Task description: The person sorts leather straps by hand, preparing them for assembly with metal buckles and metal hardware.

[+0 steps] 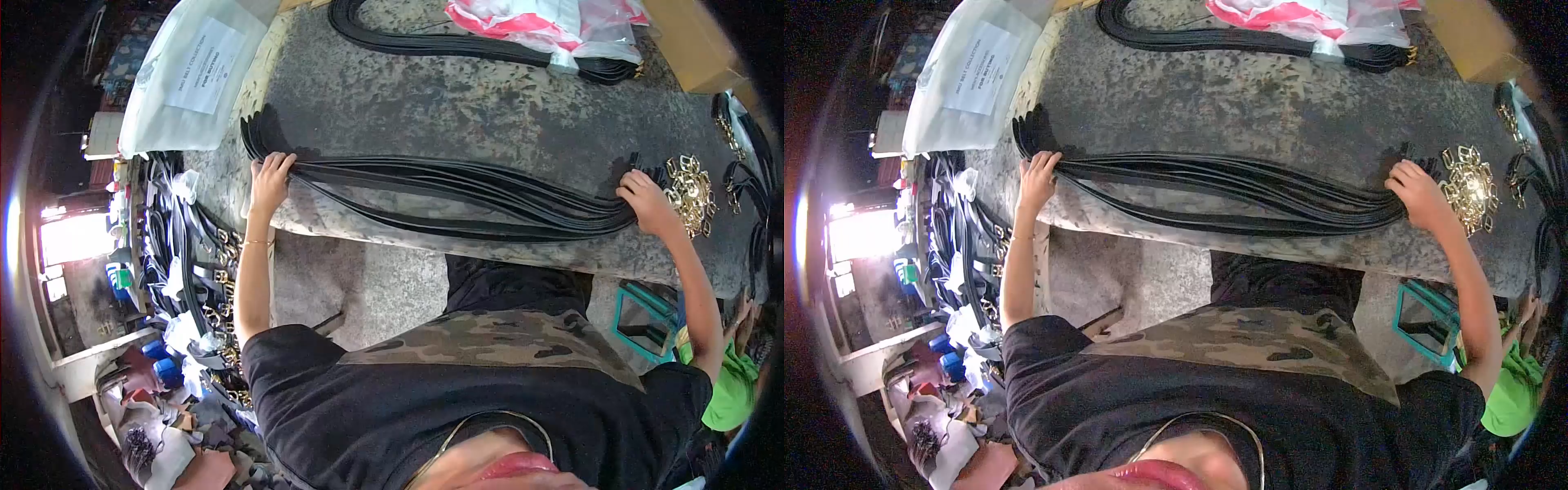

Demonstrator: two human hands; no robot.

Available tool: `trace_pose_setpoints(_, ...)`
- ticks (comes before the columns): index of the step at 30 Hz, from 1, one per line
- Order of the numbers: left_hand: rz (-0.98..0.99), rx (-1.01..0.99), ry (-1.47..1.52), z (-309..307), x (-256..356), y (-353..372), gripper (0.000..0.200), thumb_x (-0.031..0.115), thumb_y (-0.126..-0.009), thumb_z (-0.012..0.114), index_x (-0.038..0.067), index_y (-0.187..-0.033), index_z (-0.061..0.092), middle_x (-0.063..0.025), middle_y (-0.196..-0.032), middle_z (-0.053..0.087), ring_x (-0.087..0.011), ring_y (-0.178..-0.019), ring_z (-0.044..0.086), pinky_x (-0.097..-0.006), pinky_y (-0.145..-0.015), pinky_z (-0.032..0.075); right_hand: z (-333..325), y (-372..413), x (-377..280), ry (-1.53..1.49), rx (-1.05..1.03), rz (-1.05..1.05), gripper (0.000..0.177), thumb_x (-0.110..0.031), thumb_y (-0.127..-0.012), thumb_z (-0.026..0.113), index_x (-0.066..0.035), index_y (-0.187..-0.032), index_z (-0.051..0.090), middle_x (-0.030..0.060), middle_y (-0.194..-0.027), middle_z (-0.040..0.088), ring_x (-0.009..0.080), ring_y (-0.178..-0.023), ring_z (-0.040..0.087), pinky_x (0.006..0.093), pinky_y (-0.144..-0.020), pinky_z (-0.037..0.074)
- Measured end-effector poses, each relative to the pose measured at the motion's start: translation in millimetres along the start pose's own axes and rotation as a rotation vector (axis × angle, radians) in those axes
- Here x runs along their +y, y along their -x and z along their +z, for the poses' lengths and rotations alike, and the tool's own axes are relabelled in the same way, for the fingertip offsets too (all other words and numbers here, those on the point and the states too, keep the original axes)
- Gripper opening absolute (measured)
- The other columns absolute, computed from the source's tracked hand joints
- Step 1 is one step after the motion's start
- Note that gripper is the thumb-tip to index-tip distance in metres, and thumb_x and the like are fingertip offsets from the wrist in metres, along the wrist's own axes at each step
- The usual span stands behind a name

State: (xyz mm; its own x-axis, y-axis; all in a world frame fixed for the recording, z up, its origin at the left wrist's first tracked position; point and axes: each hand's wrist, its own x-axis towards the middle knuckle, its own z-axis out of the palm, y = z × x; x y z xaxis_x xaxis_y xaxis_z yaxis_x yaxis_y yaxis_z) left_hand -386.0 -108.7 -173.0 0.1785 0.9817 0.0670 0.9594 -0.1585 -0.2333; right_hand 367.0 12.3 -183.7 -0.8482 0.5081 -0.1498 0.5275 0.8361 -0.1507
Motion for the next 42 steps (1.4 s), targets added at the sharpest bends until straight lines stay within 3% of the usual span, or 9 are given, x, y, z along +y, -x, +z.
trace_pose_setpoints(8,-0.066,-0.070,-0.126,16.7,-12.7,8.9,0.055,-0.003,-0.075,0.057,0.016,-0.126,0.050,-0.0063,-0.139,0.044,-0.0246,-0.136,0.036,-0.0613,-0.104,0.031,-15.8,-1.2,-29.9,0.156,-0.222,0.259,0.098,-0.015,-0.051,0.089,-0.010,-0.136,0.041,0.0138,-0.147,0.033,0.0316,-0.143,0.019,0.0579,-0.117,0.014)
trace_pose_setpoints(13,-0.216,-0.043,-0.196,37.1,-46.7,-10.3,0.032,0.002,-0.085,0.049,0.017,-0.112,0.055,-0.0037,-0.131,0.049,-0.0239,-0.130,0.042,-0.0655,-0.102,0.030,4.7,10.0,-20.1,0.217,-0.114,0.194,0.101,-0.025,-0.042,0.091,-0.010,-0.132,0.046,0.0106,-0.145,0.038,0.0286,-0.143,0.022,0.0578,-0.116,0.016)
trace_pose_setpoints(18,-0.384,-0.256,-0.493,32.0,-36.7,-26.0,0.060,0.010,-0.087,0.054,0.025,-0.143,0.037,-0.0098,-0.150,0.034,-0.0342,-0.139,0.028,-0.0649,-0.105,0.027,-6.3,19.0,-30.1,-0.128,0.025,0.282,0.095,-0.031,-0.043,0.087,-0.009,-0.129,0.051,0.0109,-0.145,0.040,0.0296,-0.142,0.026,0.0573,-0.115,0.019)
trace_pose_setpoints(21,-0.381,-0.501,-0.331,-22.5,27.3,-25.4,0.071,0.007,-0.080,0.060,0.024,-0.144,0.035,-0.0088,-0.152,0.031,-0.0346,-0.140,0.028,-0.0642,-0.105,0.028,-16.1,40.4,-29.8,-0.378,0.393,0.509,0.081,-0.033,-0.061,0.083,-0.010,-0.131,0.051,0.0094,-0.147,0.041,0.0297,-0.141,0.030,0.0461,-0.114,0.024)
trace_pose_setpoints(24,-0.340,-0.224,0.092,-67.1,153.6,-28.9,0.067,0.017,-0.086,0.062,0.009,-0.146,0.033,-0.0168,-0.151,0.031,-0.0353,-0.141,0.026,-0.0555,-0.111,0.024,15.9,74.6,-16.4,-0.562,0.779,0.841,0.057,-0.025,-0.087,0.069,-0.005,-0.136,0.047,0.0125,-0.144,0.045,0.0272,-0.135,0.039,0.0403,-0.111,0.030)
trace_pose_setpoints(28,-0.041,-0.027,0.596,-83.7,353.1,-56.8,0.065,0.024,-0.084,0.068,0.002,-0.139,0.043,-0.0198,-0.147,0.038,-0.0355,-0.138,0.031,-0.0454,-0.114,0.024,74.2,65.8,-18.1,-0.884,0.937,0.905,0.063,-0.031,-0.089,0.066,-0.005,-0.141,0.042,0.0145,-0.147,0.040,0.0274,-0.137,0.036,0.0412,-0.111,0.030)
trace_pose_setpoints(32,0.233,0.048,0.606,-68.1,474.2,-94.7,0.073,0.050,-0.084,0.060,0.005,-0.139,0.042,-0.0186,-0.142,0.040,-0.0371,-0.136,0.030,-0.0596,-0.110,0.017,73.9,45.6,0.5,-0.933,0.918,0.789,0.068,-0.037,-0.091,0.063,-0.007,-0.145,0.035,0.0146,-0.149,0.038,0.0277,-0.138,0.035,0.0418,-0.111,0.030)
trace_pose_setpoints(38,0.308,-0.014,0.404,-56.5,490.9,-86.3,0.073,0.056,-0.087,0.053,0.008,-0.141,0.041,-0.0160,-0.139,0.042,-0.0343,-0.130,0.036,-0.0624,-0.108,0.017,91.6,22.4,17.6,-0.508,0.864,0.775,0.052,-0.040,-0.093,0.057,-0.001,-0.127,0.055,0.0171,-0.136,0.050,0.0345,-0.130,0.043,0.0437,-0.106,0.034)
trace_pose_setpoints(42,0.279,-0.025,0.409,-64.6,488.1,-87.6,0.069,0.051,-0.084,0.060,0.007,-0.136,0.045,-0.0141,-0.127,0.049,-0.0317,-0.120,0.043,-0.0590,-0.105,0.024,94.4,42.4,5.6,-0.916,1.016,0.760,0.052,-0.035,-0.097,0.051,-0.002,-0.136,0.047,0.0124,-0.146,0.041,0.0296,-0.134,0.039,0.0419,-0.107,0.034)
